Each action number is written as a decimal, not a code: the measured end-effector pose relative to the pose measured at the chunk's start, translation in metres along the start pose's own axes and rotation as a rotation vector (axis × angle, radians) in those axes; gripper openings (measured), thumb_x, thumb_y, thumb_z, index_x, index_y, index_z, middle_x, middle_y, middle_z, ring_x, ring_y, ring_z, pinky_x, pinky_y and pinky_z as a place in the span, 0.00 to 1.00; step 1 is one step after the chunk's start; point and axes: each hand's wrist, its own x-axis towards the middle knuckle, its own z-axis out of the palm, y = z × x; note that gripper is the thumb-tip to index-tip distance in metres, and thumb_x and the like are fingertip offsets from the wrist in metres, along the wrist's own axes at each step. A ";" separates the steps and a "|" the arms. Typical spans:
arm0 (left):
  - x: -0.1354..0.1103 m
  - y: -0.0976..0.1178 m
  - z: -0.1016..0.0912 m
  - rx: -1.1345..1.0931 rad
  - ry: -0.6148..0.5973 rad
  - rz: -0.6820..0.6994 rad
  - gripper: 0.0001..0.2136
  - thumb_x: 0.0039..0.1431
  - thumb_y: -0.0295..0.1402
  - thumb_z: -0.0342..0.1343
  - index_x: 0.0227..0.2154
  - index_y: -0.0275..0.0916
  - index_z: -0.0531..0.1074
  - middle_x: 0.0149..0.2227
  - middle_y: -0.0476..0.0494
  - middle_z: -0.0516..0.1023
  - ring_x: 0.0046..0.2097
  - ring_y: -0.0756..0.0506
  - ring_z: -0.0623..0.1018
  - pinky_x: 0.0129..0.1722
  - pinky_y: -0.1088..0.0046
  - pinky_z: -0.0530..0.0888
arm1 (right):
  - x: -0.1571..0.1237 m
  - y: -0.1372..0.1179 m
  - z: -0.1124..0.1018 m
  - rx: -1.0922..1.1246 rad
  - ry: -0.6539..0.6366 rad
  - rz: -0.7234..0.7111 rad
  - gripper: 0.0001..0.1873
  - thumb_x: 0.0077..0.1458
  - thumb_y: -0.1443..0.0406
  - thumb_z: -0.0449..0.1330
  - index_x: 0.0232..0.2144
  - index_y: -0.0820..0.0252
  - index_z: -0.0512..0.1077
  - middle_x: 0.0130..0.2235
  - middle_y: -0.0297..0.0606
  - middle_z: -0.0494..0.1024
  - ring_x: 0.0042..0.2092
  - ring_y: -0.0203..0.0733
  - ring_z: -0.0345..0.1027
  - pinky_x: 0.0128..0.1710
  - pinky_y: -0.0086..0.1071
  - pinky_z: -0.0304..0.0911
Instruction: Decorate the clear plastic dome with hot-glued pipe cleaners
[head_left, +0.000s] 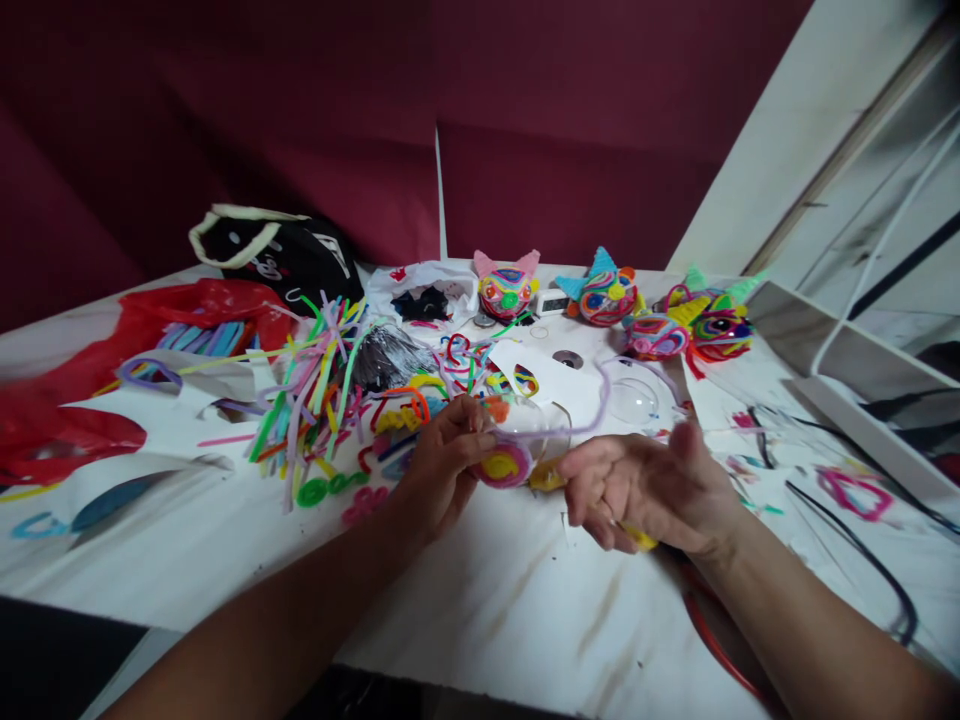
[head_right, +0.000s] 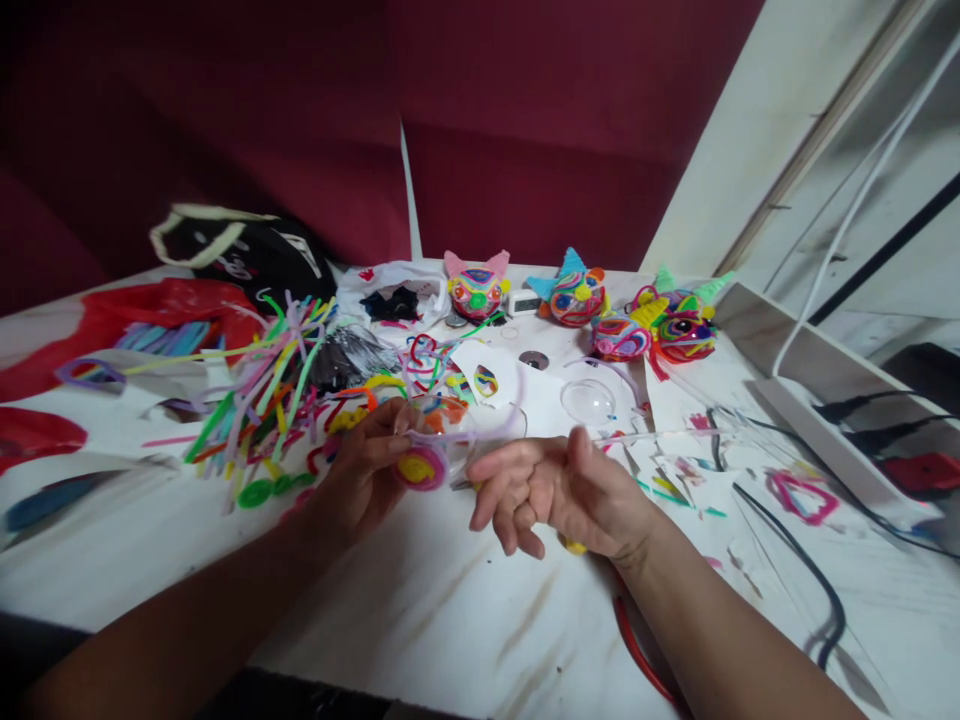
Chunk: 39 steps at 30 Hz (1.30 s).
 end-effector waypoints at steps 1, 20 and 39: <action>0.000 0.000 0.000 0.005 0.006 0.007 0.12 0.39 0.28 0.63 0.22 0.38 0.62 0.24 0.54 0.63 0.26 0.54 0.64 0.25 0.78 0.62 | 0.001 0.001 0.001 -0.002 0.005 -0.038 0.38 0.42 0.37 0.61 0.42 0.61 0.78 0.34 0.46 0.81 0.27 0.40 0.72 0.20 0.27 0.61; 0.002 -0.006 -0.004 0.105 -0.084 0.038 0.14 0.42 0.29 0.64 0.23 0.38 0.61 0.23 0.56 0.62 0.25 0.55 0.62 0.24 0.78 0.60 | 0.009 0.005 0.012 -0.105 0.292 -0.120 0.13 0.53 0.57 0.65 0.26 0.62 0.76 0.25 0.37 0.78 0.21 0.29 0.66 0.18 0.22 0.57; -0.002 -0.008 -0.001 0.051 -0.060 -0.167 0.16 0.37 0.30 0.65 0.22 0.38 0.59 0.21 0.56 0.60 0.24 0.55 0.59 0.24 0.78 0.57 | -0.004 -0.002 0.014 -1.846 0.329 -1.010 0.08 0.56 0.74 0.56 0.26 0.66 0.72 0.23 0.38 0.69 0.26 0.38 0.58 0.25 0.35 0.53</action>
